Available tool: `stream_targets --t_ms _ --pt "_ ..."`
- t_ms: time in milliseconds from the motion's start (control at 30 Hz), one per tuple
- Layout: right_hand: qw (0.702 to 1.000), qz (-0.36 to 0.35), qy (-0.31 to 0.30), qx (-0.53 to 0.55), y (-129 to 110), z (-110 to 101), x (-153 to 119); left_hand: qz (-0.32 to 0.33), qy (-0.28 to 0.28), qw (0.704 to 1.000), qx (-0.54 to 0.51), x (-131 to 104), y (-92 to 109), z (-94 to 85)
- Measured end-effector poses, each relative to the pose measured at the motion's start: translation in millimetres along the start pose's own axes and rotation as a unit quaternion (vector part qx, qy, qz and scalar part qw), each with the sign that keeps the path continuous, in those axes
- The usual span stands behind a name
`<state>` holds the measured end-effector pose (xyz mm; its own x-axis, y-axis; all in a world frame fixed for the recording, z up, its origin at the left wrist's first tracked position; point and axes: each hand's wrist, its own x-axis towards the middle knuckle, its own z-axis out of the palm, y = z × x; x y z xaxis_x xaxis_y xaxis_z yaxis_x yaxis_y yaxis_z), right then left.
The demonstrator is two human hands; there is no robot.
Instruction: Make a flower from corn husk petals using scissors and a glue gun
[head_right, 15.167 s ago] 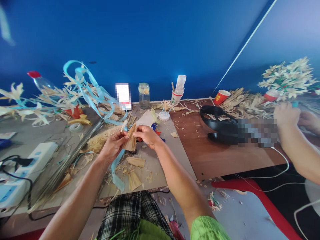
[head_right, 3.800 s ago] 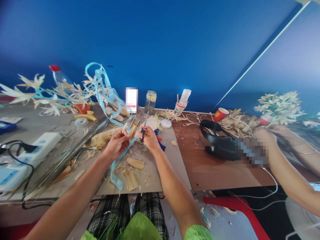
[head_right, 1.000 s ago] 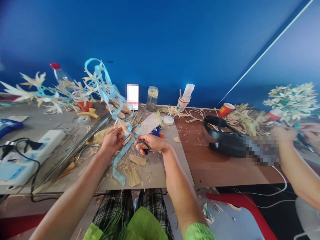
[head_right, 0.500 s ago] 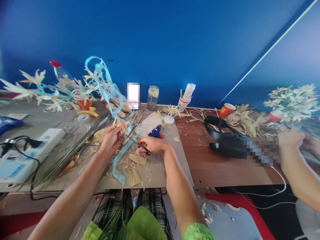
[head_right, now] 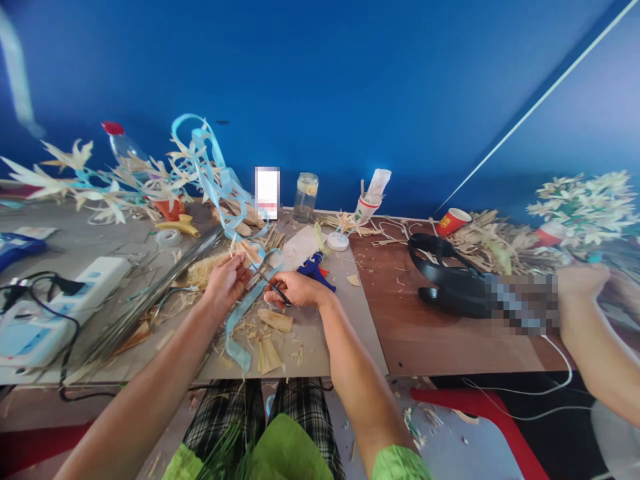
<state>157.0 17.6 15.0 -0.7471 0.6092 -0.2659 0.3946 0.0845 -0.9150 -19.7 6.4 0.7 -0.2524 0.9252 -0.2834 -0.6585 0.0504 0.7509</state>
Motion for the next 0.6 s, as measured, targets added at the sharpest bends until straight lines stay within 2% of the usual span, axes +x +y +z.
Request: stream_targets --t_ms 267,600 --pt "0.999 0.008 0.039 -0.005 5 8 11 0.0 -0.035 0.999 -0.02 2 -3 -2.2" --pt "0.997 0.013 0.063 0.029 -5 10 7 0.007 -0.068 0.997 -0.019 0 -4 -1.7"
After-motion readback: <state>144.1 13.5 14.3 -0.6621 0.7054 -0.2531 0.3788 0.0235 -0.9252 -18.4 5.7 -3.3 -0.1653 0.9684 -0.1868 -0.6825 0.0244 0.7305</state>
